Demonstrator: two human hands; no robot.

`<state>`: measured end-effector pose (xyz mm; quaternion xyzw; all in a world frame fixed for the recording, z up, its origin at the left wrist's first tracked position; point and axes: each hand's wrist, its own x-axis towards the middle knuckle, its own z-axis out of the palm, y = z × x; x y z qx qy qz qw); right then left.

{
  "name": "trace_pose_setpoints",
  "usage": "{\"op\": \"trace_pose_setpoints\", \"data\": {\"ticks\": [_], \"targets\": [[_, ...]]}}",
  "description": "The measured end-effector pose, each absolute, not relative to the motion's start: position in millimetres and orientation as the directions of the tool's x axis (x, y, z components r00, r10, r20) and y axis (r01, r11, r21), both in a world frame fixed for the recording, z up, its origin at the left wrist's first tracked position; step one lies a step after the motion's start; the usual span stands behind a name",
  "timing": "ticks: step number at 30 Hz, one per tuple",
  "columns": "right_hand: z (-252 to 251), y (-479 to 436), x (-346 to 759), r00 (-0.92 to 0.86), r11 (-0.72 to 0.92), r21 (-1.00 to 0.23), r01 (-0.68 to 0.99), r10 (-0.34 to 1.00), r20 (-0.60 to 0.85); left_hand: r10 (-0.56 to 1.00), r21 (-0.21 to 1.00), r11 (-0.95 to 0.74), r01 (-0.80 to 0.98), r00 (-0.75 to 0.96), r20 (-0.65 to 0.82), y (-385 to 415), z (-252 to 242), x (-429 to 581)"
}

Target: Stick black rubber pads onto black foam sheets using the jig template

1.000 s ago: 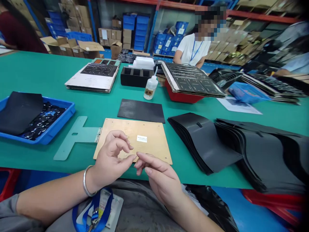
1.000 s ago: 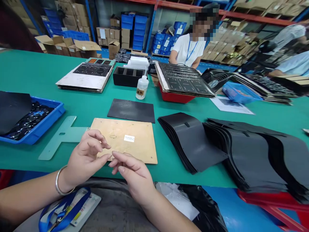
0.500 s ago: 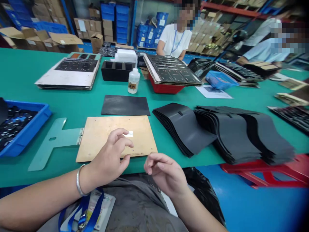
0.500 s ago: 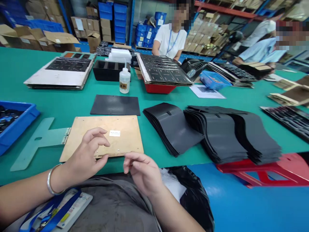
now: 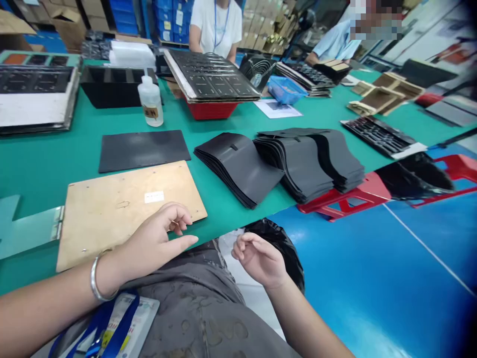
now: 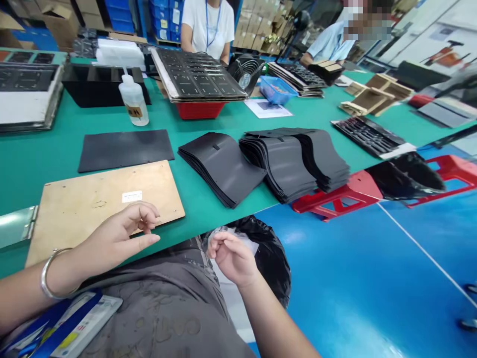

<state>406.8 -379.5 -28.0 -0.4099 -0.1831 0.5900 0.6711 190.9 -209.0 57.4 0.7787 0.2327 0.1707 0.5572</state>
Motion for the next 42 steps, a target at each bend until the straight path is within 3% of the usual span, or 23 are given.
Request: {"op": "trace_pose_setpoints", "data": {"ticks": [3,6,9,13,17,20,23,34,38,42], "targets": [[-42.4,-385.1,412.3,0.288,-0.077,-0.836,-0.543,0.918,-0.272,0.505,0.962,-0.203,0.183,0.861,-0.057,-213.0,55.3,198.2],[-82.5,-398.5,435.6,0.408,-0.422,-0.891,-0.167,0.793,-0.452,0.462,0.960,-0.215,0.177,0.885,-0.059,-215.1,57.5,198.9],[-133.6,-418.5,459.6,0.472,-0.683,-0.729,0.039,0.656,-0.589,0.406,0.923,-0.357,0.142,0.914,0.017,-215.5,62.2,195.9],[-190.7,-449.8,465.4,0.501,-0.858,-0.473,0.201,0.505,-0.703,0.318,0.843,-0.534,0.064,0.939,0.131,-214.9,64.7,190.7],[-225.4,-477.5,445.7,0.490,-0.893,-0.246,0.376,0.417,-0.766,0.312,0.821,-0.568,0.049,0.937,0.160,-213.1,61.5,186.7],[-238.9,-494.0,430.9,0.466,-0.876,-0.192,0.442,0.407,-0.786,0.316,0.814,-0.578,0.052,0.934,0.165,-211.3,58.6,184.5],[-243.1,-509.3,421.3,0.459,-0.860,-0.234,0.453,0.450,-0.766,0.312,0.810,-0.584,0.053,0.936,0.164,-209.7,56.5,182.6],[-202.2,-517.7,413.8,0.428,-0.667,-0.644,0.374,0.740,-0.518,0.322,0.826,-0.562,0.032,0.929,0.183,-204.5,61.0,170.2],[-156.6,-470.5,431.8,0.306,-0.596,-0.722,0.350,0.802,-0.514,0.365,0.844,-0.536,0.012,0.905,0.219,-195.5,65.7,155.6],[-71.9,-392.2,436.0,0.087,-0.507,-0.813,0.285,0.859,-0.505,0.486,0.860,-0.509,0.024,0.833,0.264,-180.5,67.3,134.2]]}}
